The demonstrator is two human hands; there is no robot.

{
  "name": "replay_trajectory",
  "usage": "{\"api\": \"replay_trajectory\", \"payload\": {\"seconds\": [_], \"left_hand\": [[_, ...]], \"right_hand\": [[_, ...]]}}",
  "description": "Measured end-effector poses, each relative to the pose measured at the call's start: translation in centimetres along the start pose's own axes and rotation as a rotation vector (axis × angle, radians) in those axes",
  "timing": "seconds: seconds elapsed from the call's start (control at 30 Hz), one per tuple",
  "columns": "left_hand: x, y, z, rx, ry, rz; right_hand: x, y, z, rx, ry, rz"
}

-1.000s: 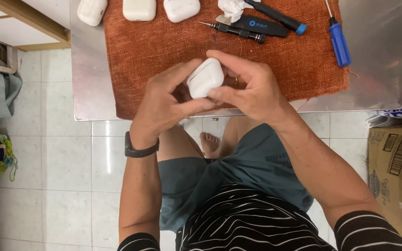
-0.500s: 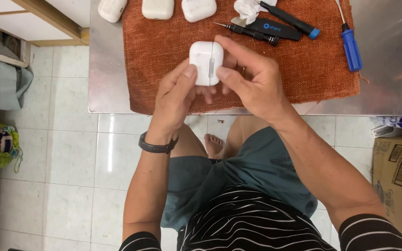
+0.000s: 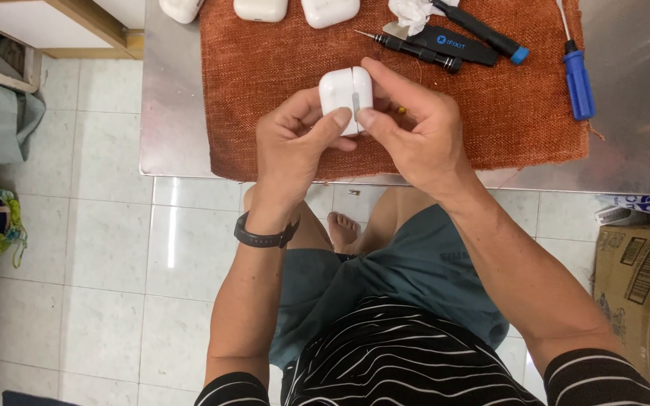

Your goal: Repairing and inspecting AirPods charging cases using precision tools

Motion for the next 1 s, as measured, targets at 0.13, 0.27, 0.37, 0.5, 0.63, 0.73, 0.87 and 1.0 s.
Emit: {"api": "replay_trajectory", "payload": {"seconds": [0.13,0.27,0.37,0.5,0.63,0.73,0.87,1.0], "left_hand": [[0.6,0.0,-0.3,0.014,0.004,-0.019],[1.1,0.0,-0.4,0.037,0.024,-0.026],[0.8,0.1,-0.2,0.048,0.038,-0.065],[0.5,0.5,-0.5,0.064,0.014,-0.114],[0.0,0.2,-0.6,0.057,0.032,-0.065],[0.1,0.1,-0.6,0.067,0.066,-0.097],[0.1,0.3,-0.6,0.093,0.044,-0.099],[0.8,-0.1,-1.0,0.083,-0.012,-0.061]], "right_hand": [[-0.4,-0.2,0.1,-0.042,-0.004,-0.023],[-0.5,-0.1,0.1,-0.063,-0.019,-0.015],[-0.6,0.0,0.3,-0.057,-0.012,0.004],[0.4,-0.2,-0.2,-0.024,-0.004,0.012],[-0.3,0.0,-0.4,0.003,0.030,-0.053],[-0.1,0.1,-0.3,-0.008,-0.003,0.018],[-0.3,0.1,-0.4,-0.023,0.025,-0.005],[-0.6,0.0,-0.1,-0.018,0.056,-0.080]]}}
Point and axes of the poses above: each hand's wrist, its own z-axis away from the middle knuckle, its own y-axis out of the palm, x = y × z, the point moved 3 cm from there along -z, towards the middle knuckle, and after that the axes turned 10 degrees about -x, right-handed, at the moved point
